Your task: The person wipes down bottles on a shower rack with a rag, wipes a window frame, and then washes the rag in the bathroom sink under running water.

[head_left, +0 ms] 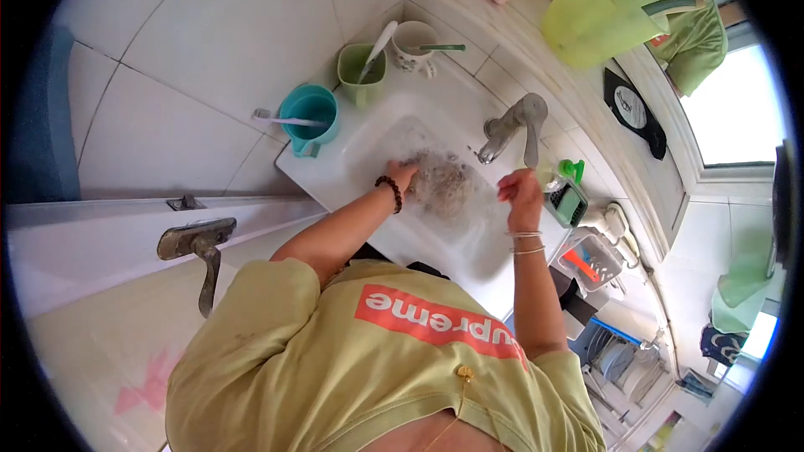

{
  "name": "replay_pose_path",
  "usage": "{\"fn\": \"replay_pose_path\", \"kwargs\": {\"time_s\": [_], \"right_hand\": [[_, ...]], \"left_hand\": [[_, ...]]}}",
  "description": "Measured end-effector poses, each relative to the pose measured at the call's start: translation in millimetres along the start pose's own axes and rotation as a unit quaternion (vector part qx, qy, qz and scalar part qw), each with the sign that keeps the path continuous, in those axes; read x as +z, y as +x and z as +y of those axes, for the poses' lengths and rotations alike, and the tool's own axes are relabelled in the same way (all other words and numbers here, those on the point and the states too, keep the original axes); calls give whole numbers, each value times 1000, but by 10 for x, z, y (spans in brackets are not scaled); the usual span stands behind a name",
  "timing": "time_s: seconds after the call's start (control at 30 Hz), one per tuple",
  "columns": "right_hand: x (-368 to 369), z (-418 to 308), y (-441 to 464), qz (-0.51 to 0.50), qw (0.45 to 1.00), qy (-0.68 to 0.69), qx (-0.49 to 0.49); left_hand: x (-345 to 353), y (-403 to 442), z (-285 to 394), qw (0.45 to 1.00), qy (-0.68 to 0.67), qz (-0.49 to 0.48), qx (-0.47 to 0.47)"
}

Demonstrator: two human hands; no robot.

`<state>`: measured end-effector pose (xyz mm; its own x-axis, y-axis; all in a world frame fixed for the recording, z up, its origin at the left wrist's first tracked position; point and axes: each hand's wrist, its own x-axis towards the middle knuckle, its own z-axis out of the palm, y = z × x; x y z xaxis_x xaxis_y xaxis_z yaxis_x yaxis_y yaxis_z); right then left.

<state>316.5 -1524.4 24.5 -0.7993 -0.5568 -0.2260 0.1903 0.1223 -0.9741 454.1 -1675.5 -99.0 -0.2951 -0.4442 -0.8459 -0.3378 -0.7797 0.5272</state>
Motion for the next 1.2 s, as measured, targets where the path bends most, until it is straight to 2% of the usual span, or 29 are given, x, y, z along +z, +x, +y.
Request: {"fn": "replay_pose_path", "kwargs": {"time_s": [0.03, 0.07, 0.13, 0.17, 0.2, 0.23, 0.27, 0.33, 0.4, 0.47, 0.5, 0.53, 0.57, 0.6, 0.63, 0.67, 0.73, 0.77, 0.8, 0.87, 0.9, 0.97, 1.03, 1.1, 1.13, 1.2], "right_hand": [[-28, 217, 0, -34, 998, 25, 51], [-63, 433, 22, -62, 985, -12, 160], [-152, 1008, 18, -97, 961, -92, 243], [-217, 1368, 70, -98, 960, -88, 246], [-294, 1737, 135, -117, 950, -254, 139], [-319, 1930, 168, -131, 902, -410, 26], [-206, 1870, 156, -132, 904, -405, 28], [246, 1552, 97, -127, 874, -454, 115], [533, 1618, 43, -124, 878, -458, -63], [793, 1377, -16, -161, 842, -468, -217], [912, 1138, -137, -157, 874, -414, -200], [1002, 908, -251, -152, 902, -361, -183], [1063, 730, -336, -146, 902, -364, -180], [1114, 580, -417, -189, 890, -367, -194], [1125, 514, -459, -232, 876, -367, -208], [1112, 548, -446, -229, 876, -369, -208], [1109, 702, -397, -169, 850, -414, -278], [1071, 744, -298, -168, 827, -504, -183], [1002, 815, -210, -165, 828, -505, -180], [795, 970, -80, -122, 768, -572, -260], [688, 1006, -68, -117, 770, -575, -252], [487, 1046, -58, -122, 786, -577, -185], [315, 691, -92, -134, 762, -633, -35], [-114, 861, 23, -92, 738, -662, -89], [-226, 731, 71, -96, 702, -704, -40], [-488, 495, 42, -96, 688, -709, -125]], "left_hand": [[-14, -22, 13, 1000, -7, -9, 3], [-41, -35, -3, 1000, -13, -17, 5], [-79, 69, -76, 999, -10, -34, 8], [-95, 112, -100, 998, -9, -53, 14], [-97, 64, -81, 999, -6, -50, 13], [-79, -49, -20, 999, 1, -51, 1], [-62, -162, 42, 999, 7, -51, -10], [-28, -369, 150, 998, 18, -59, -29], [-55, -390, 156, 996, 29, -67, -49], [-94, -316, 166, 959, -116, -229, -121], [-130, -217, 149, 958, -111, -231, -125], [-175, -75, 114, 907, -191, -347, -139], [-173, -1, 82, 835, -270, -456, -151], [-161, 16, 79, 786, -293, -524, -151], [-120, 23, 62, 807, -285, -497, -144], [-81, -9, 65, 834, -274, -459, -133], [20, -78, 41, 920, -212, -316, -93], [94, -95, 17, 948, -175, -256, -67], [140, -109, -7, 967, -142, -205, -46], [214, -150, -59, 985, -90, -147, -18], [239, -176, -87, 988, -73, -133, -15], [239, -251, -153, 988, -37, -151, -15], [233, -319, -172, 986, -7, -165, -12], [224, -406, -167, 959, 71, -273, -38], [246, -447, -158, 958, 69, -274, -41], [338, -508, -143, 933, 152, -324, -46]]}}
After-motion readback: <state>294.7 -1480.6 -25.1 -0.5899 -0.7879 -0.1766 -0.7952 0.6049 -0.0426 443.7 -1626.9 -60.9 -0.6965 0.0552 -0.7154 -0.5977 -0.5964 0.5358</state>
